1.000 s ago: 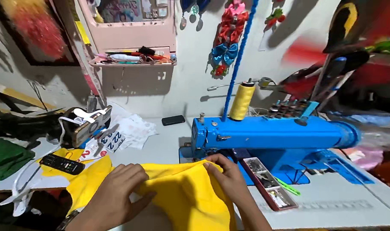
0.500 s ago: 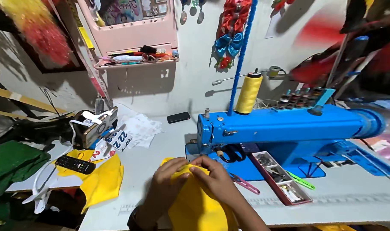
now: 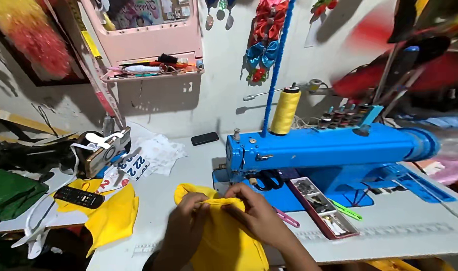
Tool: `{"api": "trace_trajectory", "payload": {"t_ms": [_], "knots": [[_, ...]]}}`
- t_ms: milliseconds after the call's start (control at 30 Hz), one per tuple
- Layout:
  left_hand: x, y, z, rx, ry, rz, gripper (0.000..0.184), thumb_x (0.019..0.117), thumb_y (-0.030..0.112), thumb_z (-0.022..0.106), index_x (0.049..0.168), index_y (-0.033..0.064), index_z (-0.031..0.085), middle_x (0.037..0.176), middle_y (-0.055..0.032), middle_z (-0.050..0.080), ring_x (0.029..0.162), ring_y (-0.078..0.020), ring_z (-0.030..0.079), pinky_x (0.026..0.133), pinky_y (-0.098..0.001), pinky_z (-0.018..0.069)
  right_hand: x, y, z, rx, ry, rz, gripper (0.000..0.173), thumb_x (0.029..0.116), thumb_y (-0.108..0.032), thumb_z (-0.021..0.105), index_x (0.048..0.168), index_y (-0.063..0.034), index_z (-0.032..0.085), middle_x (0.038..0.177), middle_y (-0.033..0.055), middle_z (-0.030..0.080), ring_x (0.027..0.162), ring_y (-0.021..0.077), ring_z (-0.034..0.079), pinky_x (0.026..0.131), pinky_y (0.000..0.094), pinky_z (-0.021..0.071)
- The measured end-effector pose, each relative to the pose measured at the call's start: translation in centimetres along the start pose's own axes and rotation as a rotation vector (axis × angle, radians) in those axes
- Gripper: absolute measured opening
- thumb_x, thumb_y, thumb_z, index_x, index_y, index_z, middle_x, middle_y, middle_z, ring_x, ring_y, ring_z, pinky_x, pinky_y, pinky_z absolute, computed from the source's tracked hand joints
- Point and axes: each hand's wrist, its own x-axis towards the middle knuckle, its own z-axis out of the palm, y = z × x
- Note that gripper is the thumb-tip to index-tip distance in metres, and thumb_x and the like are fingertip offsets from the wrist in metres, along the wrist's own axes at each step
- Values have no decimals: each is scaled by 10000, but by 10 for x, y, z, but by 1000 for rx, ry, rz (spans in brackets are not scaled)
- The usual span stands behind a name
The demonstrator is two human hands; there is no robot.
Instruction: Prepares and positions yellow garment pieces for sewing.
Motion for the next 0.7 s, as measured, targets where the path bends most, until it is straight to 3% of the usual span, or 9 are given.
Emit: {"api": "trace_trajectory", "payload": {"t_ms": [100, 200, 300, 433, 500, 567, 633, 700], "knots": [[-2, -7, -9, -103, 0, 56, 185, 1070, 260, 532, 1137, 110, 616, 1046, 13, 680, 886, 28, 641, 754, -140, 548, -4, 0, -5, 43, -91, 114, 275, 951, -132, 680, 1198, -26, 624, 909, 28, 657, 778, 34, 614, 714, 195, 534], [-4, -10, -12, -160, 32, 50, 149, 1054, 255, 559, 1134, 150, 629, 1041, 51, 685, 852, 35, 639, 728, -137, 547, -7, 3, -5, 78, -107, 189, 313, 947, -144, 691, 1241, -48, 639, 861, 7, 641, 705, 22, 570, 658, 186, 503], [-2, -9, -15, -125, 75, 56, 139, 1050, 269, 569, 1136, 179, 632, 1050, 71, 693, 877, 33, 653, 756, -139, 556, -5, 3, -7, 49, -75, 183, 275, 927, -160, 709, 1181, -59, 678, 791, -22, 601, 649, -3, 508, 609, 160, 446], [0, -15, -22, 39, 125, 86, 165, 1038, 295, 563, 1090, 159, 642, 1050, 43, 700, 1002, -2, 626, 862, -187, 513, -1, 1, -12, -52, -107, 164, 207, 892, -197, 757, 1025, -40, 726, 835, 35, 654, 702, 46, 536, 653, 202, 455], [-5, -20, -25, 40, 138, 51, 227, 1047, 384, 552, 1084, 187, 659, 1093, 51, 690, 1144, -38, 594, 982, -250, 481, -3, -1, -12, -86, -144, 161, 205, 895, -180, 755, 1018, -18, 725, 874, 69, 671, 732, 79, 559, 682, 228, 474], [-5, -23, -26, -35, 131, 17, 232, 1054, 372, 546, 1099, 173, 657, 1190, 51, 691, 1264, -51, 576, 1080, -285, 473, 1, -2, -18, -88, -209, 169, 210, 925, -193, 732, 1036, -15, 721, 902, 77, 665, 741, 86, 555, 689, 235, 472], [-6, -21, -26, -97, 127, -1, 205, 1056, 314, 550, 1122, 143, 643, 1168, 54, 713, 1162, -26, 642, 1007, -249, 535, 3, -3, -24, -88, -260, 171, 208, 939, -213, 723, 1023, -23, 727, 911, 73, 662, 783, 96, 556, 719, 248, 465], [-6, -19, -28, -97, 132, 4, 156, 1048, 270, 557, 1124, 152, 626, 1079, 93, 691, 1016, 29, 646, 899, -176, 545, 5, -6, -31, -81, -248, 162, 207, 925, -222, 743, 983, -23, 745, 949, 85, 700, 923, 162, 606, 840, 335, 482]]}}
